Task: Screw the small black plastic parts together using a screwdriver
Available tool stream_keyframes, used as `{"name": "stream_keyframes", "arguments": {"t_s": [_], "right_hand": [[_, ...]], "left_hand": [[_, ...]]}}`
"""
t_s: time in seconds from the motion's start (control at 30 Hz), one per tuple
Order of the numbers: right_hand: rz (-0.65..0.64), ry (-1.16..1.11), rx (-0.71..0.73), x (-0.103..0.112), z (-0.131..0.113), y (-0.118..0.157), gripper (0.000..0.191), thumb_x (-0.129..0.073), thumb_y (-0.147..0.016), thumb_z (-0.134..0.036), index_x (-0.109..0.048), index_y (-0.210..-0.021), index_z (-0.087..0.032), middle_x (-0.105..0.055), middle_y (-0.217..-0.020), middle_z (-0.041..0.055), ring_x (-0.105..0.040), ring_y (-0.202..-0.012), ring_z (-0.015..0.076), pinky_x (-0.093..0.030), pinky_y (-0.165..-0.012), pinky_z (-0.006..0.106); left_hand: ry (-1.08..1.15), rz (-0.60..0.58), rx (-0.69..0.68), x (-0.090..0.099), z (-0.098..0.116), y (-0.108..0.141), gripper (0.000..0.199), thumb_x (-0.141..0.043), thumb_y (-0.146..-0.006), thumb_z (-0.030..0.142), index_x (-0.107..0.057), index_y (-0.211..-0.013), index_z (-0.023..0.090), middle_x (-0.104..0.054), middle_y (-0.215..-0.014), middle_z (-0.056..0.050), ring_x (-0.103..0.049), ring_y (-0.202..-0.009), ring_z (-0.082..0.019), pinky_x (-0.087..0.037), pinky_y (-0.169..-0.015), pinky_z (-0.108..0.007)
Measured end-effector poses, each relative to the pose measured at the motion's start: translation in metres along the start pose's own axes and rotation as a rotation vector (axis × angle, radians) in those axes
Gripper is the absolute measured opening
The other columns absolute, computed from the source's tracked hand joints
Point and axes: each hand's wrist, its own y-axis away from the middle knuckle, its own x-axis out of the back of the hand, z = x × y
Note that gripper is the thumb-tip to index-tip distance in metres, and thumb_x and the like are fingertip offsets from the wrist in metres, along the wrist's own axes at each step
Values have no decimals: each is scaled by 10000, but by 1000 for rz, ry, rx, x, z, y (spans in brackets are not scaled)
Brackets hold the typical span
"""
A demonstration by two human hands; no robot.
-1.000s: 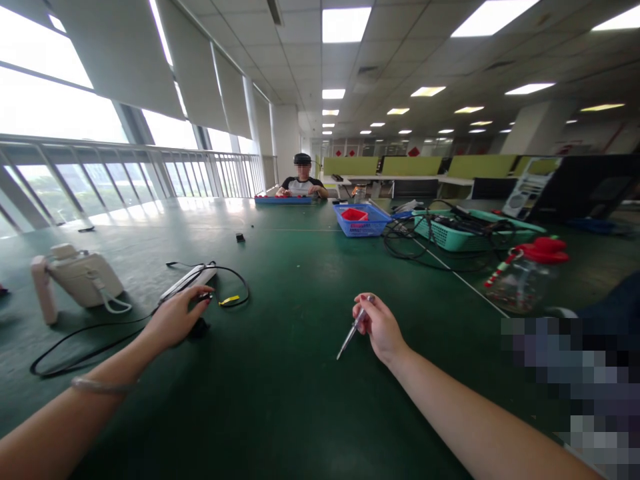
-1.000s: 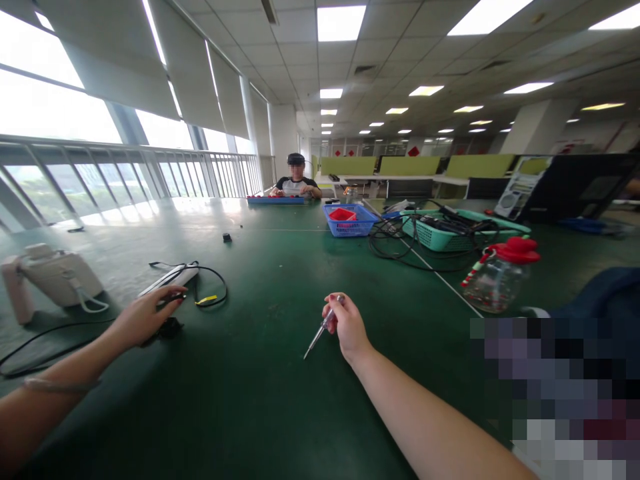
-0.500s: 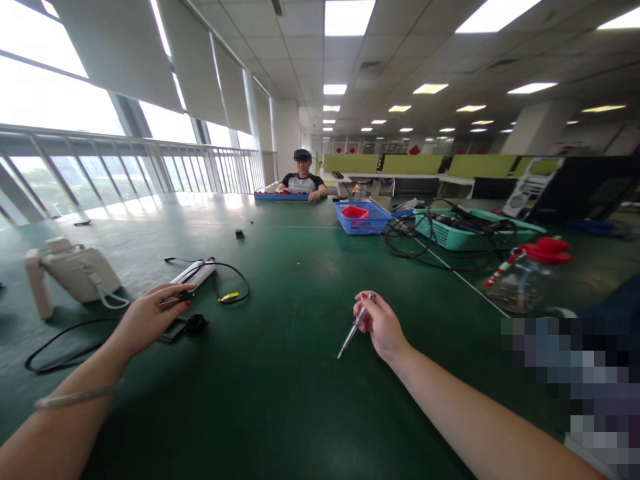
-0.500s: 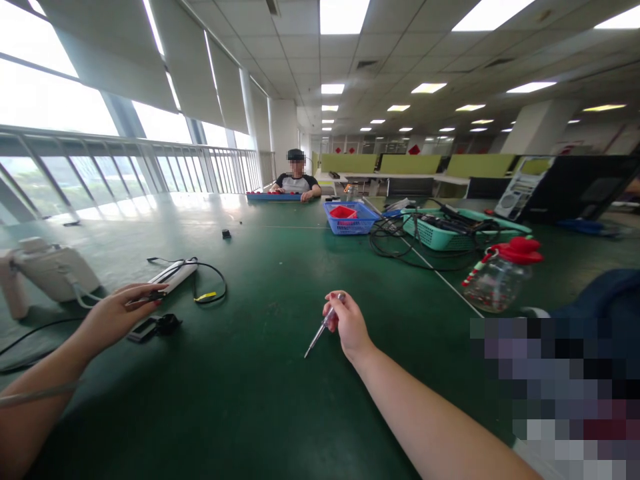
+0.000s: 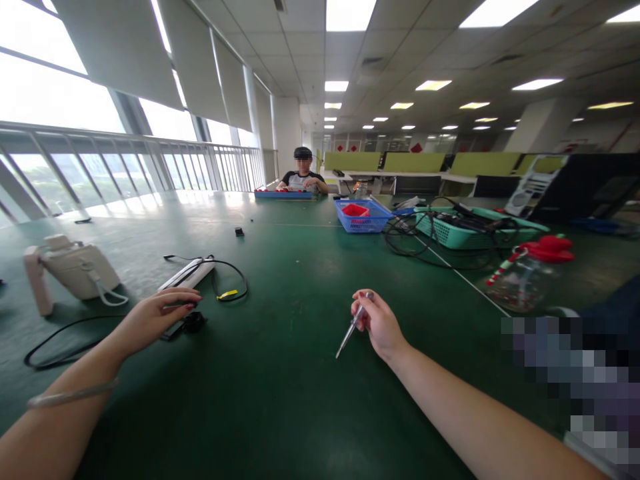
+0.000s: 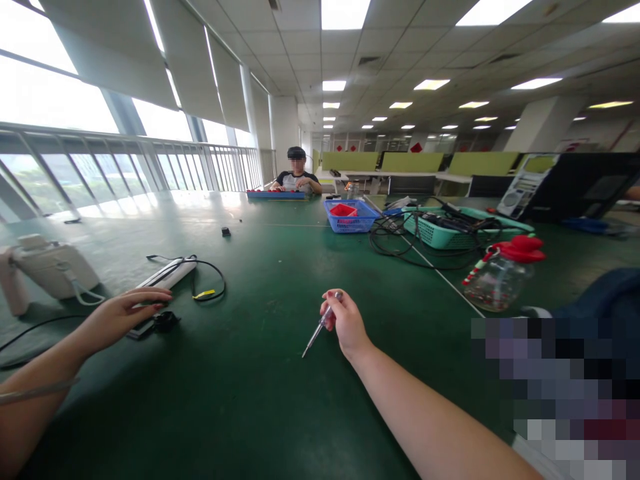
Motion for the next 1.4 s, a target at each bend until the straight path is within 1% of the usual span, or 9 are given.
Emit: {"name": "stream_keyframes", "arguments": {"t_s": [0.1,0.23,0.4,0.67,0.73,0.93,1.1,1.23,1.4], "right_hand": [[-9,-2,-3,-1,-1,0,234,-620,-854,-445,-602,-846,-211,-589,-657,-24,-463,-488,86,-360,-451,217],[-10,-7,-5,-1,0,-1,243,-628,-842,-453,-597,-843,-212,-591,-647,-25,-460,-480,87,-353,-444,218],[-8,-1,-6,-2,1,0,249,-640,-824,-458,-592,-833,-214,-595,-635,-27,-459,-469,89,-345,-436,218],[-24,13,-16,-3,-1,1,266,-643,-823,-467,-591,-845,-208,-595,-647,-22,-465,-476,90,-356,-445,222],[-25,15,-18,-3,-1,1,273,-643,-821,-473,-589,-844,-206,-593,-643,-22,-464,-473,90,-354,-442,222],[-27,23,-23,-4,-3,3,278,-644,-816,-482,-591,-842,-211,-595,-644,-23,-468,-475,92,-357,-447,227],[-29,33,-33,-4,-4,3,288,-650,-805,-495,-594,-838,-215,-594,-647,-24,-470,-487,101,-369,-459,235],[-36,40,-30,-5,-4,3,286,-646,-812,-488,-591,-844,-210,-595,-647,-22,-470,-485,97,-369,-458,230],[-30,30,-22,-5,-2,2,280,-648,-811,-481,-588,-841,-209,-595,-635,-24,-468,-470,91,-359,-443,223]], "left_hand": [[-34,-18,-18,0,-2,-1,527,-567,-762,644,-738,-956,185,-656,-1179,-115,-627,-1068,-267,-527,-939,-389],[-28,-37,-39,0,-7,-2,474,-594,-762,610,-735,-943,195,-674,-1144,-108,-643,-1029,-255,-529,-930,-385],[28,-50,-41,1,-5,0,435,-629,-749,564,-715,-947,186,-674,-1109,-109,-645,-1014,-253,-532,-927,-381],[95,8,60,-4,-3,-1,530,-718,-659,525,-622,-1025,154,-672,-1046,-116,-651,-995,-258,-518,-950,-410],[91,5,80,-4,-1,-1,546,-720,-650,537,-623,-1027,153,-671,-1053,-115,-650,-998,-260,-502,-971,-422],[139,-76,103,-4,3,1,609,-689,-691,573,-620,-1113,138,-669,-1108,-128,-650,-1017,-269,-524,-935,-400],[94,-83,90,-2,3,1,665,-637,-717,630,-624,-1170,143,-671,-1149,-146,-638,-1049,-291,-510,-941,-426],[29,-83,63,-1,1,0,667,-592,-742,651,-638,-1182,153,-686,-1127,-126,-647,-1026,-270,-513,-926,-375],[-11,-99,24,-1,-3,-1,647,-565,-775,634,-630,-1208,157,-649,-1211,-121,-627,-1069,-253,-486,-965,-343]]}}
